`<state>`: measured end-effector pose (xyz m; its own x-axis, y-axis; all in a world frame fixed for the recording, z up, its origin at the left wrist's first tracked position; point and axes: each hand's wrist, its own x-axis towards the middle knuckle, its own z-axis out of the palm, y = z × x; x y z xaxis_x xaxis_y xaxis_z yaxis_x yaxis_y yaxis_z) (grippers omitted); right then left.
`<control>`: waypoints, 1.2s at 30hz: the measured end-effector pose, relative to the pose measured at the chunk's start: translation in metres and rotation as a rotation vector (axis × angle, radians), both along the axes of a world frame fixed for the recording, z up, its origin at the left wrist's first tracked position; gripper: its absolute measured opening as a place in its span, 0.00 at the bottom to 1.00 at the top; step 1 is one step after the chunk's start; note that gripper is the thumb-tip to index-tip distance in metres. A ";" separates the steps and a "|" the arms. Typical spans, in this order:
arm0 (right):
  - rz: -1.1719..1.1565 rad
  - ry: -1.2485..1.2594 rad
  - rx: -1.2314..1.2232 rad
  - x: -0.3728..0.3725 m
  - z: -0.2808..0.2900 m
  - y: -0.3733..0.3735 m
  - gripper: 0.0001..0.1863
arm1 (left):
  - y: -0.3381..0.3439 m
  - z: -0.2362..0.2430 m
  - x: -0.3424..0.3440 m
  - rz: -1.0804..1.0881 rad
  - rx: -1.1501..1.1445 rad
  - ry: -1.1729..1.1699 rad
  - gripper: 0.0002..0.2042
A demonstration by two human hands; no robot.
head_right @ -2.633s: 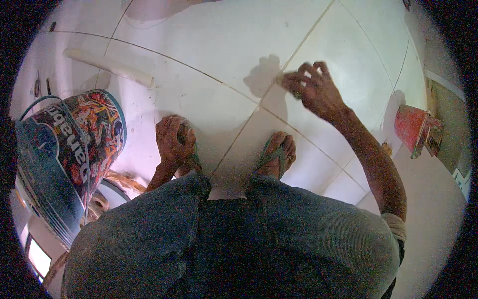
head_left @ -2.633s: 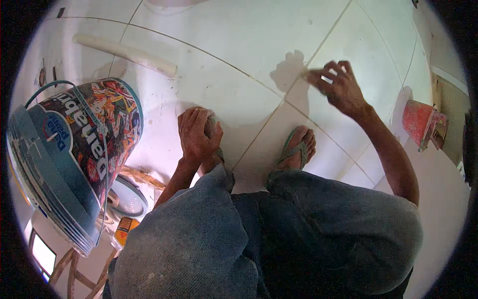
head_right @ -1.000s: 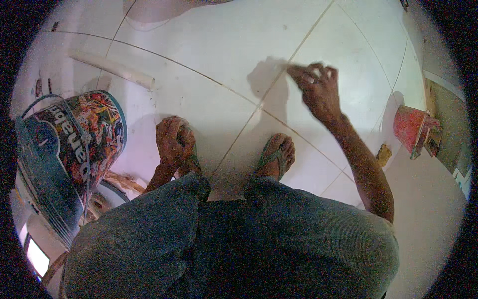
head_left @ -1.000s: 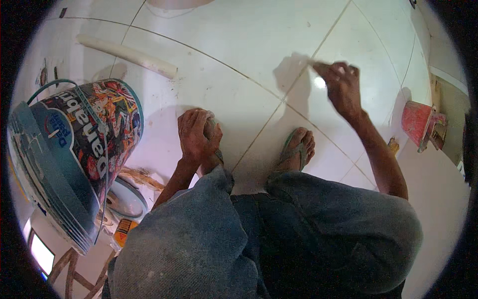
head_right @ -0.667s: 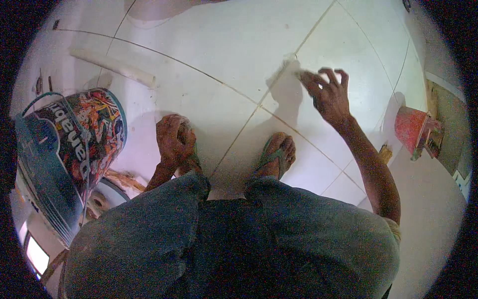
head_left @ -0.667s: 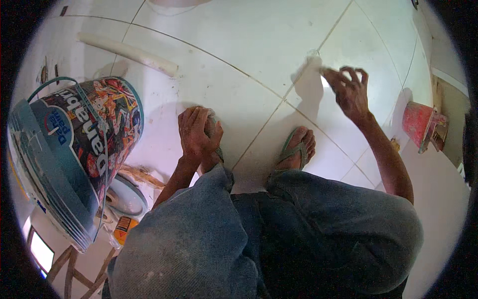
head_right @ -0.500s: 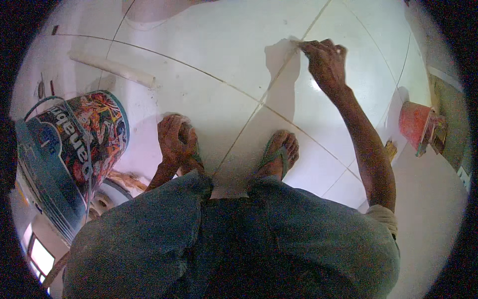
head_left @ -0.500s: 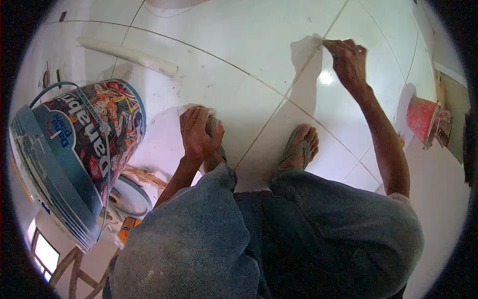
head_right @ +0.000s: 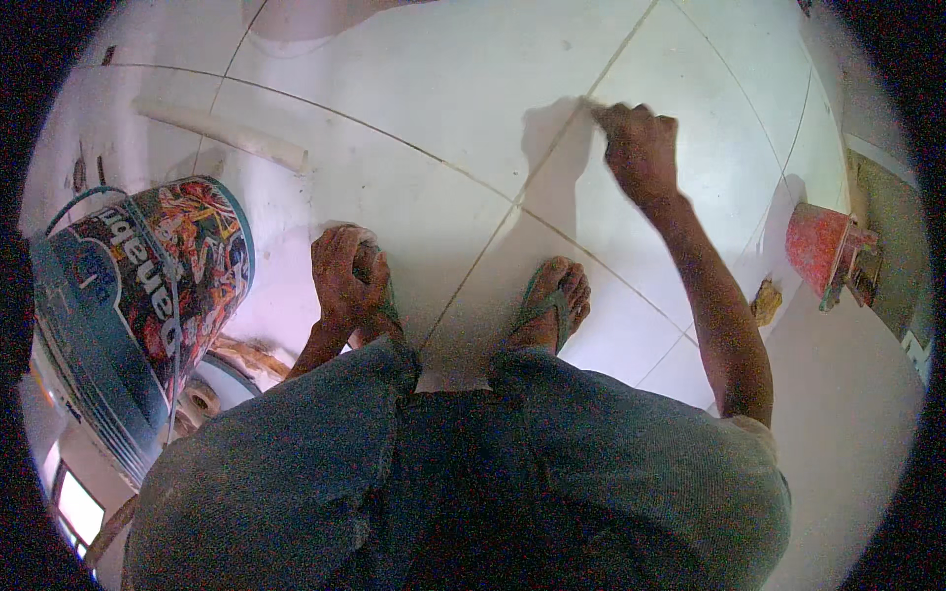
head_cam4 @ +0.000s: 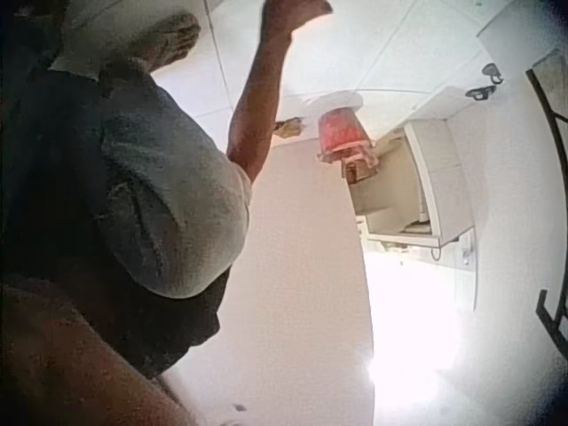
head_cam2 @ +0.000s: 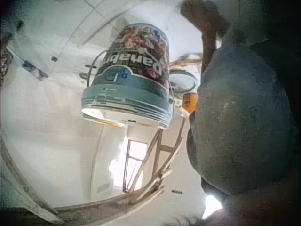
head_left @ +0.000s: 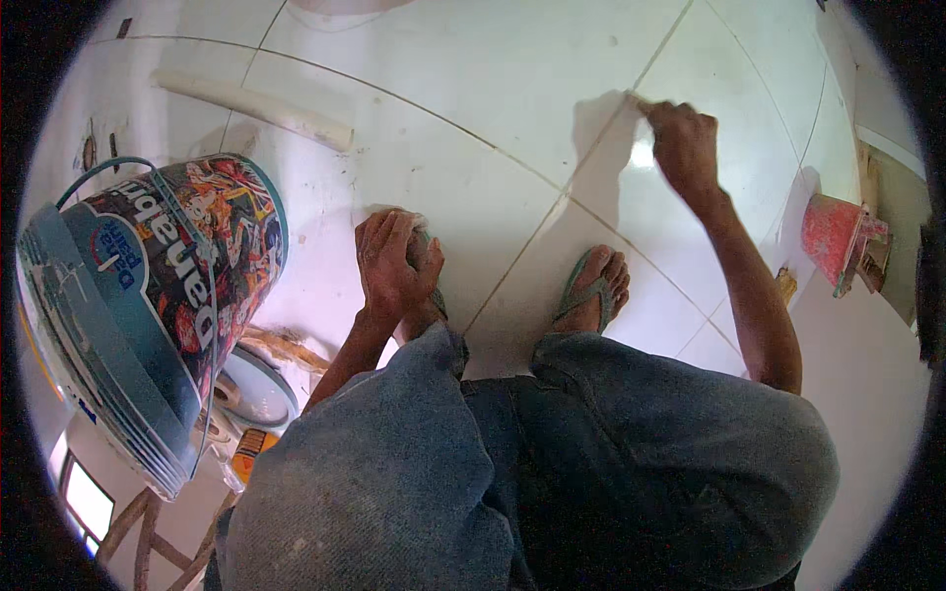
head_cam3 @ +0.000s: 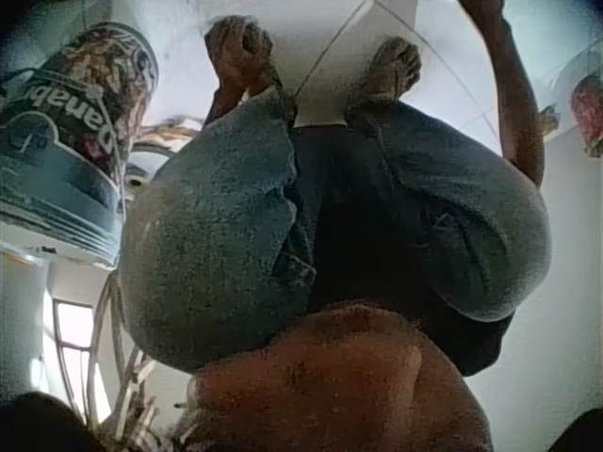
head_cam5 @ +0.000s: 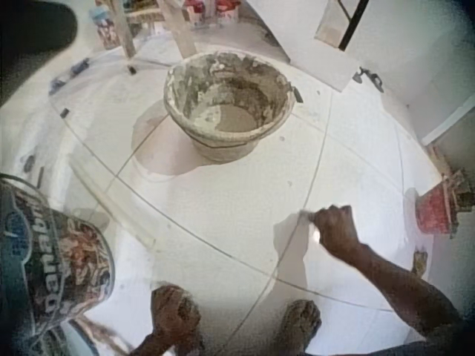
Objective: Apply grout to the gaps between floor tiles using a small spreader.
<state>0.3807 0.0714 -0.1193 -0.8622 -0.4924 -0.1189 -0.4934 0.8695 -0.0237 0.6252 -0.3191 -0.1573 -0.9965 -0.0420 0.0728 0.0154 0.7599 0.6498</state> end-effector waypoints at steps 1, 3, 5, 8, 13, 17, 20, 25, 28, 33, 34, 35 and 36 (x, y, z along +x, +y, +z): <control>0.100 -0.003 0.110 0.019 0.005 -0.010 0.21 | 0.000 0.000 0.002 0.009 -0.005 -0.003 0.18; 0.106 -0.186 0.078 0.046 0.035 -0.035 0.19 | -0.002 0.001 0.002 0.008 -0.019 -0.040 0.18; 0.006 -0.355 -0.029 0.062 0.039 -0.043 0.18 | 0.002 0.008 -0.005 0.006 -0.019 0.006 0.18; 0.018 -0.087 -0.204 0.065 0.033 -0.085 0.16 | 0.006 0.012 -0.006 0.019 -0.043 0.038 0.18; 0.280 0.059 0.139 0.126 -0.006 -0.180 0.22 | 0.002 0.005 -0.004 -0.007 -0.037 0.015 0.18; 0.361 -0.067 -0.054 0.159 0.022 -0.204 0.20 | 0.004 0.012 -0.007 -0.009 -0.039 0.010 0.18; 0.178 -0.202 -0.104 0.132 0.032 -0.192 0.14 | 0.003 0.008 -0.003 0.017 -0.022 0.055 0.18; 0.204 0.041 -0.062 0.119 -0.001 -0.164 0.12 | 0.002 0.006 -0.004 0.008 0.003 0.055 0.19; 0.265 -0.365 -0.043 0.151 0.028 -0.195 0.13 | -0.002 0.007 0.001 -0.004 -0.038 0.004 0.20; 0.079 -0.115 -0.141 0.091 0.026 -0.206 0.15 | 0.000 0.004 -0.001 0.031 0.011 0.063 0.20; 0.218 -0.031 -0.034 0.103 0.012 -0.208 0.17 | -0.002 0.004 0.000 0.028 0.007 0.064 0.20; 0.350 0.055 0.082 0.124 -0.011 -0.207 0.19 | -0.001 0.001 0.000 0.027 -0.003 0.070 0.19; 0.424 0.171 0.076 0.147 -0.025 -0.209 0.20 | 0.001 0.000 -0.001 0.037 -0.016 0.079 0.19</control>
<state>0.5275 -0.1377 -0.1439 -0.5969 -0.8012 -0.0417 -0.7970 0.5863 0.1449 0.6243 -0.3176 -0.1574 -0.9854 -0.0767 0.1519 0.0380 0.7709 0.6358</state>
